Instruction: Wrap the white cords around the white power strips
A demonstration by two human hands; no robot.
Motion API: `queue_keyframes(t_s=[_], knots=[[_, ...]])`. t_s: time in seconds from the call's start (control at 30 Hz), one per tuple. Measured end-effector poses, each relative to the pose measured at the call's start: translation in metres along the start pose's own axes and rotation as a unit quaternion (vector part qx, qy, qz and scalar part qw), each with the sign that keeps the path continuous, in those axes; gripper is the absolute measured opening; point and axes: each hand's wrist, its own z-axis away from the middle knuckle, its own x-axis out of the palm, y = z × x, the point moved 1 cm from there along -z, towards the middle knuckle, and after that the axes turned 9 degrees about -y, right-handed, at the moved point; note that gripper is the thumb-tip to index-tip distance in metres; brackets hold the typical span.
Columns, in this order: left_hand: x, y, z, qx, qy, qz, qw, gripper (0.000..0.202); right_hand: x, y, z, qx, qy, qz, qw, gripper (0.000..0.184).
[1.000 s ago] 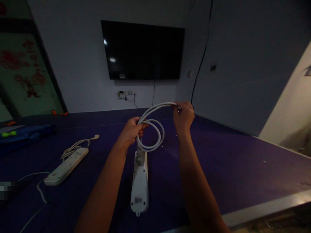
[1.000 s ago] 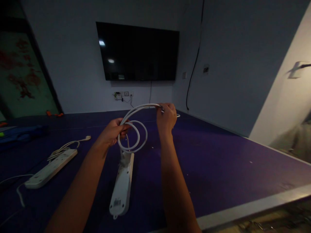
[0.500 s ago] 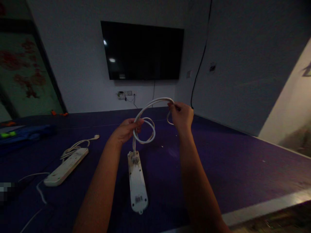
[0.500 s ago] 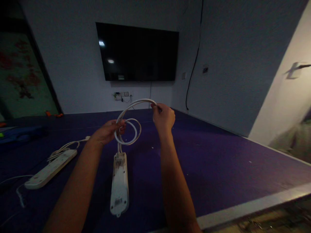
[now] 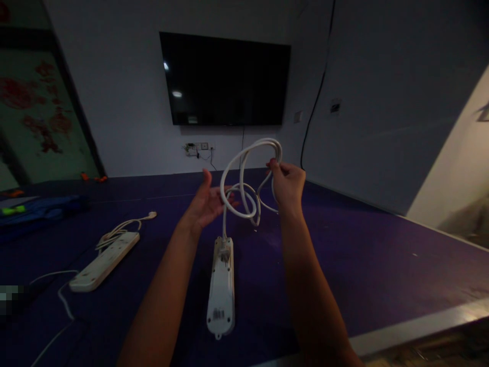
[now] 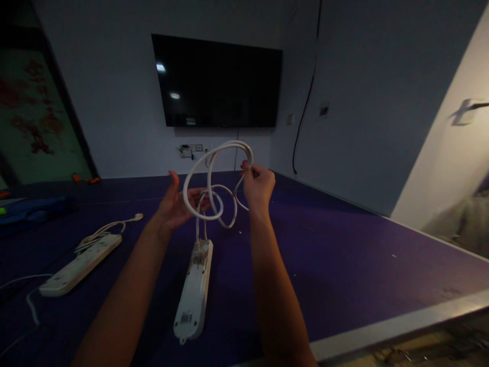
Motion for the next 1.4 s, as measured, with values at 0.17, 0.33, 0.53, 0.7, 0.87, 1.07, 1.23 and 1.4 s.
queue_keyframes(t_s=[0.17, 0.33, 0.53, 0.7, 0.87, 1.07, 1.23, 1.4], knots=[[0.002, -0.004, -0.001, 0.038, 0.044, -0.040, 0.998, 0.024, -0.011, 0.006, -0.005, 0.047, 0.021, -0.092, 0.994, 0.039], [0.002, -0.008, -0.002, 0.074, 0.094, -0.093, 0.988, 0.012, -0.020, 0.009, -0.008, 0.085, 0.006, -0.118, 0.989, 0.037], [-0.011, 0.009, 0.000, 0.167, 0.222, -0.132, 0.952, 0.014, -0.042, 0.032, -0.016, 0.070, 0.065, -0.001, 0.995, 0.037], [-0.016, 0.028, 0.011, 0.267, 0.276, -0.134, 0.913, 0.011, -0.064, 0.051, -0.019, 0.104, 0.085, 0.228, 0.964, 0.035], [-0.010, 0.038, 0.018, 0.330, 0.294, -0.131, 0.888, 0.012, -0.073, 0.078, -0.017, 0.203, 0.006, 0.356, 0.912, 0.030], [-0.004, 0.038, 0.017, 0.376, 0.289, -0.090, 0.876, 0.018, -0.063, 0.127, -0.009, 0.257, -0.110, 0.371, 0.886, 0.026], [-0.004, 0.032, 0.013, 0.404, 0.287, -0.056, 0.867, 0.021, -0.041, 0.147, 0.001, 0.245, -0.203, 0.355, 0.879, 0.027], [-0.006, 0.031, 0.013, 0.428, 0.280, -0.053, 0.858, 0.021, -0.024, 0.150, 0.005, 0.222, -0.316, 0.314, 0.868, 0.022]])
